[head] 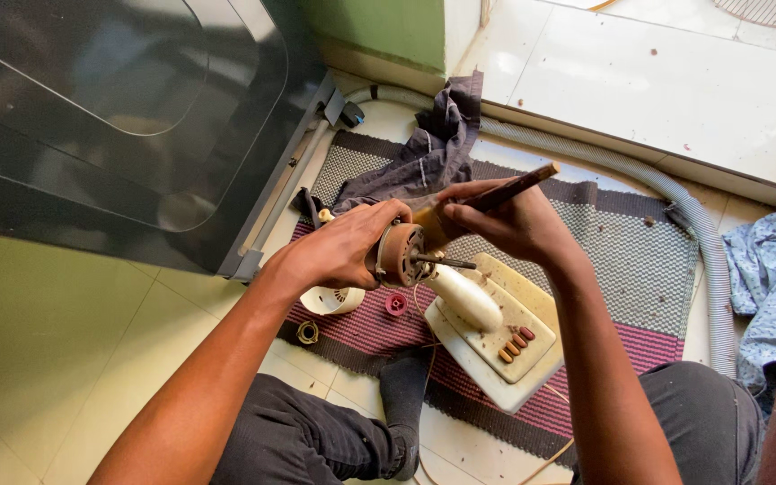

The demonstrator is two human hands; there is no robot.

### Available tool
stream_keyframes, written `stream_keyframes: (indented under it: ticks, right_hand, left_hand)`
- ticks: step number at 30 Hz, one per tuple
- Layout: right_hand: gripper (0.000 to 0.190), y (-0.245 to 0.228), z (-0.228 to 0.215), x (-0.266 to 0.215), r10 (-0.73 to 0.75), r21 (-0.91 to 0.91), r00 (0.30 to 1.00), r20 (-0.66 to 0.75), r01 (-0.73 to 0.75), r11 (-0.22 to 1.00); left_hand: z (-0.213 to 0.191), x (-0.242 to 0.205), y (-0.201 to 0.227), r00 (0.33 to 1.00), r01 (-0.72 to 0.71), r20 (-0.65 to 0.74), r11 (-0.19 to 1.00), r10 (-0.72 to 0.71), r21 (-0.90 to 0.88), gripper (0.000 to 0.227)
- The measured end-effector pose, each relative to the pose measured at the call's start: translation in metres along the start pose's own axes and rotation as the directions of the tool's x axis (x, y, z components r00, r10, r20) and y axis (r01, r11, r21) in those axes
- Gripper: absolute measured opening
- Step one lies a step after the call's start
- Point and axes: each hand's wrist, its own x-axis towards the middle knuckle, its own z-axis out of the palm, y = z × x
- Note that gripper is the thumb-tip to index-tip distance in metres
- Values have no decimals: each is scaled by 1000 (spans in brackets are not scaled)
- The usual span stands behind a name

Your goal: The person sits on a mat and uses a brush to clean dust and debris from a disassembled white appliance part, likely a motor housing. They rotate the part to access different areas and continue brushing until the end of the clip.

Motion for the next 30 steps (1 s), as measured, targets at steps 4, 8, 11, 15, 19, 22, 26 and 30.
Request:
stream_keyframes:
  ticks: [4, 8, 11, 15, 19, 22, 26, 30]
  right_hand:
    - [28, 6, 12, -1, 82, 74, 992, 98, -90, 993]
    - [28, 2, 11, -2, 124, 11, 990, -64, -124, 992]
    - [28, 0, 6, -4, 81, -8, 997, -12, -82, 997]
    - [27, 9, 16, 1, 169, 66, 979, 116, -177, 982]
    - [25, 25, 27, -2, 174, 246, 982, -69, -152, 957]
    - [26, 36, 25, -24, 217, 338, 921, -322, -102, 936]
    - [27, 33, 53, -73, 388, 493, 806, -446, -141, 859]
    - [29, 20, 67, -116, 531, 588, 789, -309, -280, 758]
  left_hand:
    - [3, 0, -2, 996, -74, -46, 997, 74, 1, 92]
    - [-1, 1, -2, 995, -75, -60, 997, 75, 10, 94]
    - [-1, 2, -2, 998, -51, -41, 999, 52, 19, 95]
    - [1, 2, 1, 998, -63, -23, 998, 63, 8, 92]
    - [1, 0, 7, 997, -58, -49, 998, 59, 30, 87]
    - [-2, 2, 10, 997, -31, -65, 999, 32, 15, 85]
    - [1, 5, 17, 997, 58, -50, 997, -55, 54, 86]
    - [-3, 7, 22, 996, 19, -84, 999, -15, 45, 83]
